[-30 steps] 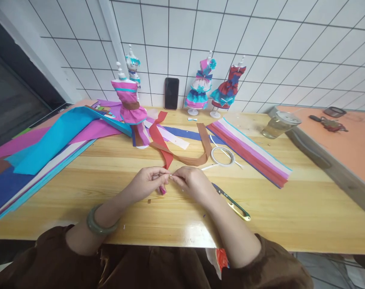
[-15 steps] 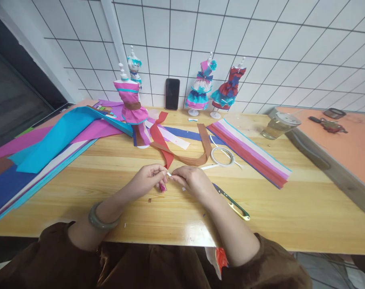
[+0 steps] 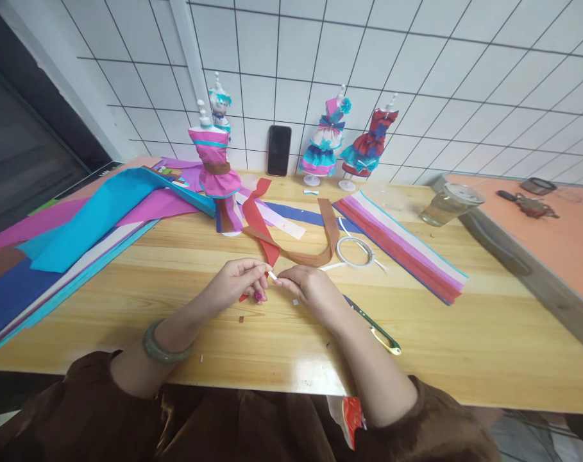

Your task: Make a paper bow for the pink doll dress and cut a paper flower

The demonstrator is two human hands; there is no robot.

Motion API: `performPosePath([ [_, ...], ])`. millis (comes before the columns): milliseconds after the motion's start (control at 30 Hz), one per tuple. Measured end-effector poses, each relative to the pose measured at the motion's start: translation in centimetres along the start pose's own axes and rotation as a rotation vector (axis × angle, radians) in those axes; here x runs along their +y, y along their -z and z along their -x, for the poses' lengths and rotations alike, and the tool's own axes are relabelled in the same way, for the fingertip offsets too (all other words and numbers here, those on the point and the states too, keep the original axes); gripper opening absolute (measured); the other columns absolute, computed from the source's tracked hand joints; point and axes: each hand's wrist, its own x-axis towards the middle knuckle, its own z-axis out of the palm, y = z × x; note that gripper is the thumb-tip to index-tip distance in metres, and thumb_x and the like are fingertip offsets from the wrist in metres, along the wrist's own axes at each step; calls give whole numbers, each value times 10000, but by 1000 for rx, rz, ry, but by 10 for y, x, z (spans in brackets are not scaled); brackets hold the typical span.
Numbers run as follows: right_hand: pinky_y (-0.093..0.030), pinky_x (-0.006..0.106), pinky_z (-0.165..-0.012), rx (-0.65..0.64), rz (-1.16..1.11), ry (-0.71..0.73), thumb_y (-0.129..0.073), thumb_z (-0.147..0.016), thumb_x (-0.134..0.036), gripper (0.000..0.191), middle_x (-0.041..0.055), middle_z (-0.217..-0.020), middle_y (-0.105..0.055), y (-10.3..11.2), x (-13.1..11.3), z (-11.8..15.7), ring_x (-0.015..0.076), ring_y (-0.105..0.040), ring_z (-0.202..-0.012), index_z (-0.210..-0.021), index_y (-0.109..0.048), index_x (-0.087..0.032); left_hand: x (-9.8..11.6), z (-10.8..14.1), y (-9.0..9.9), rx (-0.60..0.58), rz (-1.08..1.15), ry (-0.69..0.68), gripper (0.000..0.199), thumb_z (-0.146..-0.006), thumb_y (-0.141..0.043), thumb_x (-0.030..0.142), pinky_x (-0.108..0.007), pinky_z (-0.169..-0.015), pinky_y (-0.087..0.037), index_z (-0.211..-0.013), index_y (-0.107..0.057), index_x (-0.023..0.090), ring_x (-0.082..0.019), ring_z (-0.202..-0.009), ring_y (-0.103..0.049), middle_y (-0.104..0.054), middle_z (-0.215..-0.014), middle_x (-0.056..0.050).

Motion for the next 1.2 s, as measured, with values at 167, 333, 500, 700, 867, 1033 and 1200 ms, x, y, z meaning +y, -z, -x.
performPosePath([
  [167,-443,250,-650,15,-14,-46,-391,-904,-327,298,73,-822,-668,1,-1,0,170,-610,-751,-927,-627,-146,1,0,0,25,26,48,310,-797,-475,445,-167,-381,-409,-829,-509,138,-108,-464,-591,-553,-608,3],
  [333,-443,260,-676,53,19,-51,-373,-911,-314,289,83,-868,-667,1,-1,2,180,-614,-788,-963,-605,-151,0,4,-1,-85,33,135,312,-778,-514,439,-191,-424,-450,-775,-502,127,-107,-467,-588,-564,-614,-11],
  [500,-432,265,-701,50,117,-40,-374,-911,-329,286,96,-876,-663,-3,-1,1,184,-612,-803,-969,-594,-155,-5,4,-2,-204,138,166,358,-779,-512,458,-224,-507,-491,-794,-534,101,-111,-535,-598,-584,-692,-49],
  [700,-389,242,-606,20,312,-45,-348,-917,-349,313,84,-726,-625,-5,-5,-1,160,-579,-657,-837,-577,-150,-6,1,-1,-199,262,181,312,-773,-553,400,-230,-502,-484,-864,-554,101,-112,-545,-593,-580,-702,-46],
  [867,-378,240,-607,26,340,-21,-350,-915,-362,304,84,-734,-620,-6,-3,-1,159,-572,-660,-873,-565,-152,-7,1,1,-198,277,165,306,-773,-567,357,-218,-494,-467,-952,-584,110,-102,-546,-578,-557,-705,-35],
  [1033,-386,249,-608,31,339,-13,-368,-906,-376,300,90,-758,-622,-9,0,-2,167,-574,-670,-915,-560,-147,-6,1,2,-202,295,160,312,-775,-573,310,-216,-490,-451,-1014,-587,110,-95,-549,-563,-538,-714,-28],
  [1200,-401,255,-615,30,315,-16,-394,-896,-372,275,91,-774,-619,-7,-2,-1,170,-578,-682,-923,-553,-150,-6,1,2,-199,291,156,328,-772,-576,308,-215,-479,-442,-1036,-589,115,-86,-541,-555,-532,-738,-25],
])
